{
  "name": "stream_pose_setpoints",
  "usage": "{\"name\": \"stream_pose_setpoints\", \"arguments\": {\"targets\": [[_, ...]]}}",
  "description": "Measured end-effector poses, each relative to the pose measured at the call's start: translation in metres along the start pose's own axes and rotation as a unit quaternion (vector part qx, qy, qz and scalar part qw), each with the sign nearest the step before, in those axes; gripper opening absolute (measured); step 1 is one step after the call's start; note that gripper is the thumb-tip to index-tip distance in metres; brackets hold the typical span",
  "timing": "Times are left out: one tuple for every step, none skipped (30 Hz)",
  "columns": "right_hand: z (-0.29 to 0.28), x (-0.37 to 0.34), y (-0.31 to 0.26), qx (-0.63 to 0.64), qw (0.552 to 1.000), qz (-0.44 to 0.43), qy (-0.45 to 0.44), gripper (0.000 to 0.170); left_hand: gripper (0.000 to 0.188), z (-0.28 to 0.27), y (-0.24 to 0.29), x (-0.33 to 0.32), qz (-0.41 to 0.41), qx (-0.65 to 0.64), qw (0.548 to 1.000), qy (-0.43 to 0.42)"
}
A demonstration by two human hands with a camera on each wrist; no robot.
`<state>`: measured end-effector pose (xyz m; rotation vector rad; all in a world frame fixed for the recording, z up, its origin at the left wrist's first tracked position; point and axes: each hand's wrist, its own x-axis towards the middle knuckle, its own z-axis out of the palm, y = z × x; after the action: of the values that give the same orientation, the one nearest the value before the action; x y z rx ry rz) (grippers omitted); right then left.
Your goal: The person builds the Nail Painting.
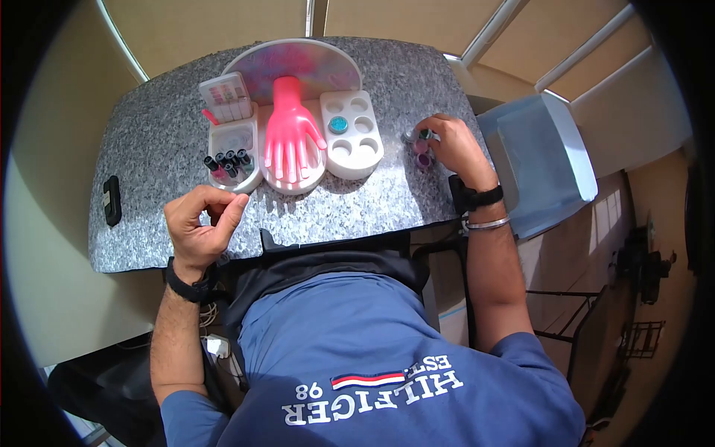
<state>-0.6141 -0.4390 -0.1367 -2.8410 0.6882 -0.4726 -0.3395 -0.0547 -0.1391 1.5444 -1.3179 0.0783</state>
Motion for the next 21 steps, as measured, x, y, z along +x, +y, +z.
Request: {"name": "stream_pose_setpoints", "arguments": {"targets": [[0.001,0.0,0.001,-0.003,1.0,-0.002,0.003,0.035,0.013,0.001,-0.001,0.0,0.003,0.001,1.0,0.003],[0.0,0.0,0.003,-0.006,1.0,-0.003,0.005,0.034,0.013,0.002,-0.001,0.0,0.006,0.002,1.0,0.007],[0.0,0.0,0.003,-0.01,1.0,-0.005,0.008,0.034,0.013,0.002,-0.002,0.0,0.006,0.003,1.0,0.006],[-0.001,-0.001,0.002,-0.014,1.0,-0.005,0.018,0.033,0.013,0.002,-0.002,0.0,0.006,0.004,1.0,0.005],[-0.003,-0.001,0.0,-0.019,0.999,-0.005,0.028,0.033,0.013,0.002,-0.002,0.0,0.006,0.005,1.0,0.005],[-0.006,-0.001,-0.002,-0.024,0.999,-0.005,0.037,0.032,0.013,0.001,-0.002,0.0,0.006,0.005,1.0,0.004],[-0.008,-0.001,-0.005,-0.022,0.999,-0.007,0.044,0.032,0.013,0.001,-0.002,0.0,0.006,0.006,1.0,0.004],[-0.011,0.0,-0.009,-0.019,0.998,-0.011,0.051,0.032,0.013,0.001,-0.002,0.0,0.005,0.006,1.0,0.004],[-0.014,0.001,-0.014,-0.017,0.998,-0.014,0.057,0.032,0.013,0.0,-0.002,0.001,0.002,0.005,1.0,0.003],[-0.017,0.002,-0.021,0.002,0.998,-0.021,0.057,0.031,0.013,0.001,-0.001,0.001,0.0,0.003,1.0,0.001],[-0.02,0.004,-0.031,0.021,0.998,-0.028,0.058,0.03,0.013,0.001,-0.001,0.001,-0.002,0.001,1.0,0.0],[-0.021,0.006,-0.04,0.04,0.997,-0.034,0.059,0.03,0.013,0.001,0.0,0.001,-0.001,0.001,1.0,0.0],[-0.019,0.008,-0.048,0.061,0.995,-0.045,0.06,0.029,0.013,0.002,0.0,0.001,0.0,0.002,1.0,-0.001],[-0.017,0.01,-0.056,0.082,0.993,-0.055,0.06,0.028,0.013,0.002,0.0,0.001,0.002,0.002,1.0,-0.002],[-0.013,0.012,-0.063,0.103,0.991,-0.065,0.061,0.027,0.013,0.002,-0.001,0.001,0.001,0.002,1.0,-0.002],[-0.008,0.014,-0.068,0.118,0.989,-0.071,0.059,0.026,0.014,0.001,-0.001,0.001,0.0,0.002,1.0,-0.002],[-0.003,0.016,-0.073,0.132,0.987,-0.077,0.058,0.026,0.014,0.001,-0.001,0.0,0.0,0.001,1.0,-0.002],[0.003,0.018,-0.076,0.146,0.984,-0.083,0.057,0.026,0.013,0.001,-0.001,0.001,0.0,0.0,1.0,-0.005],[0.007,0.02,-0.078,0.156,0.983,-0.077,0.055,0.022,0.013,0.0,-0.001,0.001,0.0,0.0,1.0,-0.006],[0.012,0.022,-0.078,0.152,0.983,-0.084,0.065,0.02,0.012,-0.001,0.0,0.001,0.0,-0.001,1.0,-0.008],[0.017,0.024,-0.077,0.148,0.982,-0.092,0.075,0.018,0.012,-0.001,-0.001,0.0,0.0,0.002,1.0,-0.008]]}}
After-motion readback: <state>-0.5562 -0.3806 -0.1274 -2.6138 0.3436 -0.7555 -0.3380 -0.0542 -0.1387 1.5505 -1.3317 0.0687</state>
